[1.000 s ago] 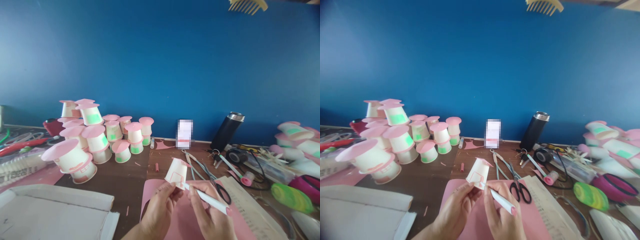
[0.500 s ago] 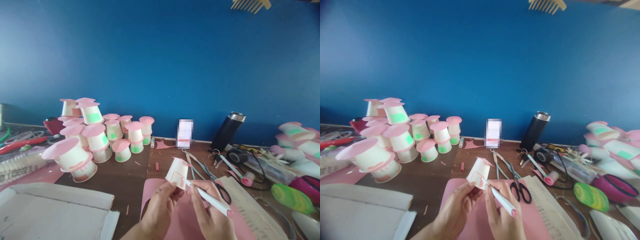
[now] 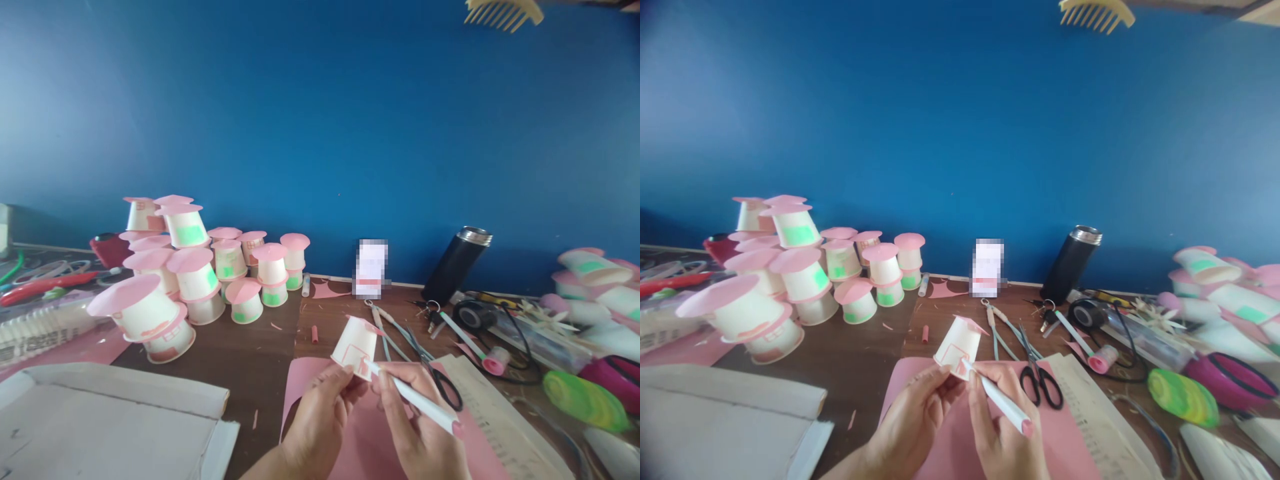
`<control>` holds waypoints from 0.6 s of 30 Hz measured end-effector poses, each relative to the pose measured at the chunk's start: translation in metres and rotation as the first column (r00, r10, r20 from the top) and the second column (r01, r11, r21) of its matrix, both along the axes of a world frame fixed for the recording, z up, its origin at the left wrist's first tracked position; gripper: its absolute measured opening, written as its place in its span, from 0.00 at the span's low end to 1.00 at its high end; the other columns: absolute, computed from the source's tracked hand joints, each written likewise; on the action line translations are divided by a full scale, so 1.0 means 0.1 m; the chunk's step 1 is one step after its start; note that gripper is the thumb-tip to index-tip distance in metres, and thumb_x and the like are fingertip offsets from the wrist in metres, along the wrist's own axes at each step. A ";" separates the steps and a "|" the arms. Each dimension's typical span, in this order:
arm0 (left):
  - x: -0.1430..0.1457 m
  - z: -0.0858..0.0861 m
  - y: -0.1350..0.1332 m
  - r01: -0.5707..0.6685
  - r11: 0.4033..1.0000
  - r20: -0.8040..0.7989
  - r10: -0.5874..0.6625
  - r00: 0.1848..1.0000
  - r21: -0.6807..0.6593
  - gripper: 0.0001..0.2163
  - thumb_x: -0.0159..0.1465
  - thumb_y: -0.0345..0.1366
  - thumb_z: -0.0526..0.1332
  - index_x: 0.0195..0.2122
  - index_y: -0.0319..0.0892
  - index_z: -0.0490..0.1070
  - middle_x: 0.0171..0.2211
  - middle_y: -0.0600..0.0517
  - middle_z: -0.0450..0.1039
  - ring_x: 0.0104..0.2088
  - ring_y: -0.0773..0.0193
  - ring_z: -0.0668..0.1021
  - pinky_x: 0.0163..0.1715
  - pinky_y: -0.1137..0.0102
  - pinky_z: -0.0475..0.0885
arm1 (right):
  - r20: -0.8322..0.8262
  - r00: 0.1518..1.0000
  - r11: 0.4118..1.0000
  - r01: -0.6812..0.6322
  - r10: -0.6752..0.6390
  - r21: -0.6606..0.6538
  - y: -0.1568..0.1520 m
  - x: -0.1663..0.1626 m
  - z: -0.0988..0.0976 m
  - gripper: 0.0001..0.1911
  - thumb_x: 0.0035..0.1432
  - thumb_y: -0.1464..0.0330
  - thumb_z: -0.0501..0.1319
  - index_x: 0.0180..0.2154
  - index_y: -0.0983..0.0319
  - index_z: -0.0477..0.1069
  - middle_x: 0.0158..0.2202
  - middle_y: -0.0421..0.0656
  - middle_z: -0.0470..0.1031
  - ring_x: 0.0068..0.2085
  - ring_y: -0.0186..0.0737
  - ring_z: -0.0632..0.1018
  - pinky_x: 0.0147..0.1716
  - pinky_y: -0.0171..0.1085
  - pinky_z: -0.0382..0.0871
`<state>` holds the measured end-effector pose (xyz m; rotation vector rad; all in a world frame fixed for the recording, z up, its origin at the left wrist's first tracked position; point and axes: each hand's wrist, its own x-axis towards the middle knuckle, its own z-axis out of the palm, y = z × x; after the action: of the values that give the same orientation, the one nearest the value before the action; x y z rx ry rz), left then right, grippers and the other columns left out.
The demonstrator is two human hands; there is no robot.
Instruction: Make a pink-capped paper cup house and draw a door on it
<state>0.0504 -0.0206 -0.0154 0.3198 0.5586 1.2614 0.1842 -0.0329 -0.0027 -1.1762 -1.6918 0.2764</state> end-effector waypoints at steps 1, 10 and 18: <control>0.00 0.00 0.00 0.002 1.000 0.002 -0.002 1.000 0.001 0.07 0.55 0.34 0.69 0.31 0.34 0.80 0.35 0.44 0.79 0.40 0.58 0.77 0.49 0.66 0.69 | -0.002 1.000 1.000 0.006 -0.006 -0.003 0.00 0.01 -0.01 0.06 0.65 0.66 0.57 0.42 0.58 0.70 0.33 0.41 0.75 0.32 0.37 0.78 0.33 0.32 0.73; 0.00 -0.01 0.03 -0.018 1.000 -0.025 0.017 1.000 -0.021 0.08 0.53 0.35 0.71 0.29 0.35 0.79 0.31 0.46 0.78 0.36 0.60 0.77 0.44 0.67 0.71 | -0.014 0.997 0.997 -0.077 0.077 -0.024 0.00 0.02 -0.01 0.04 0.65 0.68 0.56 0.39 0.57 0.70 0.30 0.39 0.75 0.30 0.35 0.78 0.32 0.31 0.74; 0.01 0.00 0.02 -0.007 0.999 -0.025 0.006 1.000 -0.033 0.10 0.50 0.37 0.73 0.28 0.35 0.79 0.30 0.46 0.77 0.36 0.60 0.76 0.42 0.68 0.70 | -0.048 0.998 0.998 -0.039 0.037 -0.054 -0.02 0.00 -0.02 0.06 0.65 0.64 0.57 0.38 0.58 0.71 0.29 0.41 0.77 0.29 0.37 0.79 0.29 0.30 0.74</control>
<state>0.0510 -0.0185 -0.0159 0.3065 0.6011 1.2546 0.1842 -0.0344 -0.0048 -1.1699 -1.6759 0.3740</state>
